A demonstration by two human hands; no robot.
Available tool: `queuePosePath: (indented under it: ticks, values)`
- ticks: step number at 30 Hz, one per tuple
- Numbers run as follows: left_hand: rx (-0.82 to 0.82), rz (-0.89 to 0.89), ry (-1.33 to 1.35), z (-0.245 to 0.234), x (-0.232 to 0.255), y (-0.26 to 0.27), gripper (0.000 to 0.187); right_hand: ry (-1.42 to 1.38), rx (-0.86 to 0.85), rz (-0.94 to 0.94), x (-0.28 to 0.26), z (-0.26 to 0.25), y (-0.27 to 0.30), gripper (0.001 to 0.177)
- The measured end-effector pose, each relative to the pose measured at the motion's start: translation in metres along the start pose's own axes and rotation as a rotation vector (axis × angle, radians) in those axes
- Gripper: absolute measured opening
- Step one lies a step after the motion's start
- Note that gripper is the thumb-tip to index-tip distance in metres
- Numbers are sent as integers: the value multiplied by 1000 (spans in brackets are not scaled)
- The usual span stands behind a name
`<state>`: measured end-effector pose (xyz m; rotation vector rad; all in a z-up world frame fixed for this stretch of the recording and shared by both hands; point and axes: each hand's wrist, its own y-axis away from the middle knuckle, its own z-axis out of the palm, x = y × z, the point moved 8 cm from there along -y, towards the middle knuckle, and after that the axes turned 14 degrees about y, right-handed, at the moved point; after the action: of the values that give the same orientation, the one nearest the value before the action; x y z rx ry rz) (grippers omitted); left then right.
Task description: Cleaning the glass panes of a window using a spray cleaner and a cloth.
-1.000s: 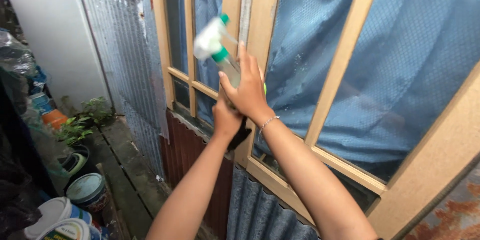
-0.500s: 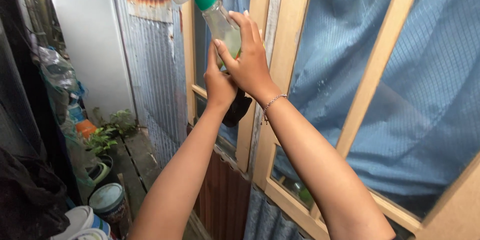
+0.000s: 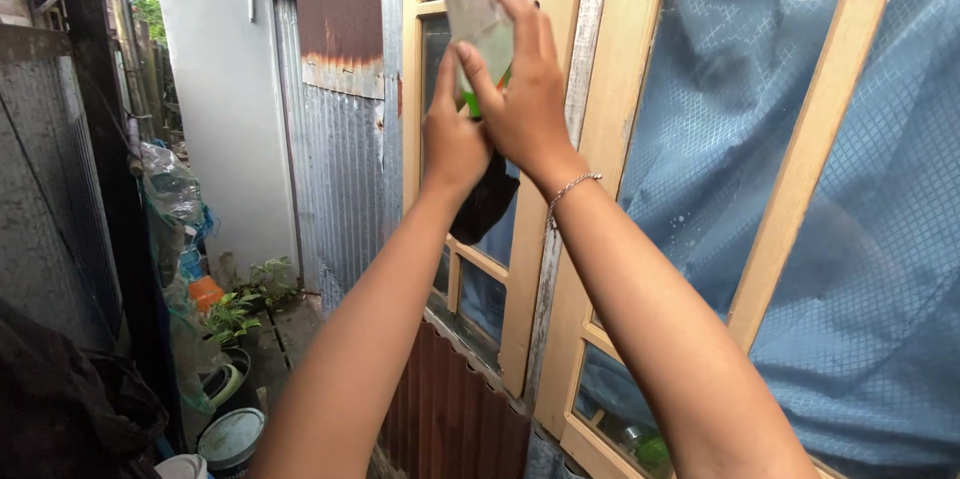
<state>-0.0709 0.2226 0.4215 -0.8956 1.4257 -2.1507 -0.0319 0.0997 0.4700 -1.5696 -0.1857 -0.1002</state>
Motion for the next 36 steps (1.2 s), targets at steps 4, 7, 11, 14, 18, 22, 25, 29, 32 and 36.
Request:
queuePosePath:
  ticks: [4, 7, 11, 14, 18, 22, 25, 29, 32, 36]
  values:
    - [-82, 3, 19, 2, -10, -14, 84, -24, 73, 12, 8, -4, -3, 55]
    - [-153, -32, 50, 1, -16, -2, 83, -39, 58, 97, 13, 0, 15, 54]
    - [-166, -119, 74, -10, -47, 20, 81, 3, 2, 162, 18, 12, 41, 55]
    - [-167, -152, 104, -15, -56, 34, 82, 8, -39, 201, 17, 13, 56, 58]
    - [-153, -193, 93, -20, -59, 43, 83, -32, -97, 239, 21, 14, 66, 65]
    - [-110, -193, -31, -18, -39, 57, 86, -6, -153, 160, 20, 10, 82, 70]
    - [-26, -78, -64, -17, -32, 77, 95, 11, -146, 90, 18, 0, 100, 68]
    - [152, 150, 64, -20, -40, 120, 96, -54, -240, 147, 26, -20, 128, 64]
    - [331, 153, 30, -19, -69, 159, 83, 12, -269, 182, 41, -45, 153, 61]
    - [580, -127, 133, -11, -158, 235, 58, 297, -282, 182, 66, -97, 197, 55]
